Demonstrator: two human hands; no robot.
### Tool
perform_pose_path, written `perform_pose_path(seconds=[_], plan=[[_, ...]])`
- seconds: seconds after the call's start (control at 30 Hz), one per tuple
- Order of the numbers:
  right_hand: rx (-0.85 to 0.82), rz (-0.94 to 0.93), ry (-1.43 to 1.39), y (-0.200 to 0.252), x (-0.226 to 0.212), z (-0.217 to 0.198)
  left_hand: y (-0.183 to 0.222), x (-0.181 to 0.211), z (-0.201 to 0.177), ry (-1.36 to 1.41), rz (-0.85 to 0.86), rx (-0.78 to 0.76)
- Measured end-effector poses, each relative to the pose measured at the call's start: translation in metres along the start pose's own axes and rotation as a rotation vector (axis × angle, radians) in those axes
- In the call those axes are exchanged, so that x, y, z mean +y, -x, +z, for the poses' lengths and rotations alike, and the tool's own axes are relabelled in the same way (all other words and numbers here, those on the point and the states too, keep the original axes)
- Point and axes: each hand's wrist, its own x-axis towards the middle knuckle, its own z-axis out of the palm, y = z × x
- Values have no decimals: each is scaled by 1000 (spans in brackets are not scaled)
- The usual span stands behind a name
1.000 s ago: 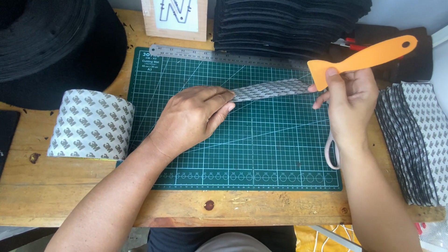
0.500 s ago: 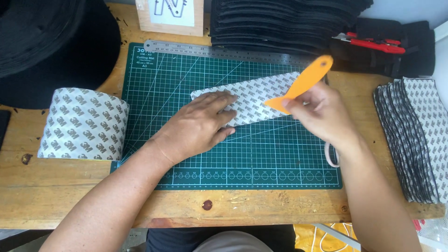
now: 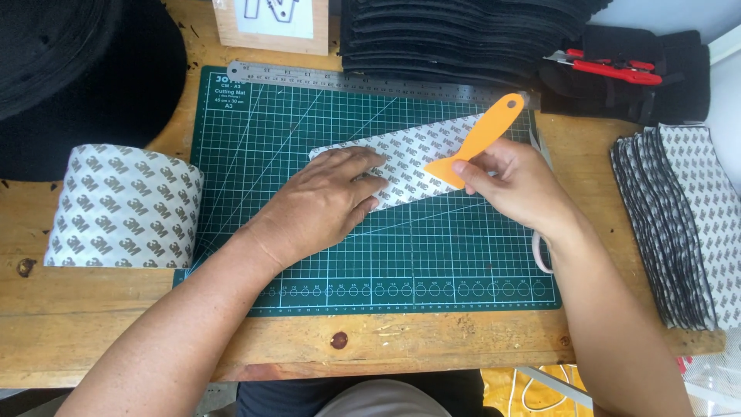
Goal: Applying adhesive tape to fabric strips and smoothing it with a scraper
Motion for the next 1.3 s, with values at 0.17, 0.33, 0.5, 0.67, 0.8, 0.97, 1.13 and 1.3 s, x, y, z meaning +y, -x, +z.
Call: perform_pose_path(seconds=[0.17,0.33,0.5,0.67,0.8,0.97,1.13,1.3], plan=[[-15,-2,38,3,-16,6,0,-1,1,29,-11,13],[-29,-18,55,1,-16,11,1,-3,3,22,-10,20],[-44,-54,82,2,-14,14,1,-3,3,35,-4,28],[-70,-66,93,3,-26,21,3,-3,2,49,-5,37],[-89,-60,129,0,-21,21,2,-2,0,57,1,46],[-109,-60,159,-1,-24,22,1,-3,1,63,3,49],[-134,-46,193,0,-26,23,3,-3,0,74,-1,48],[-158,-43,220,-1,-34,21,2,-2,-1,95,-16,34]])
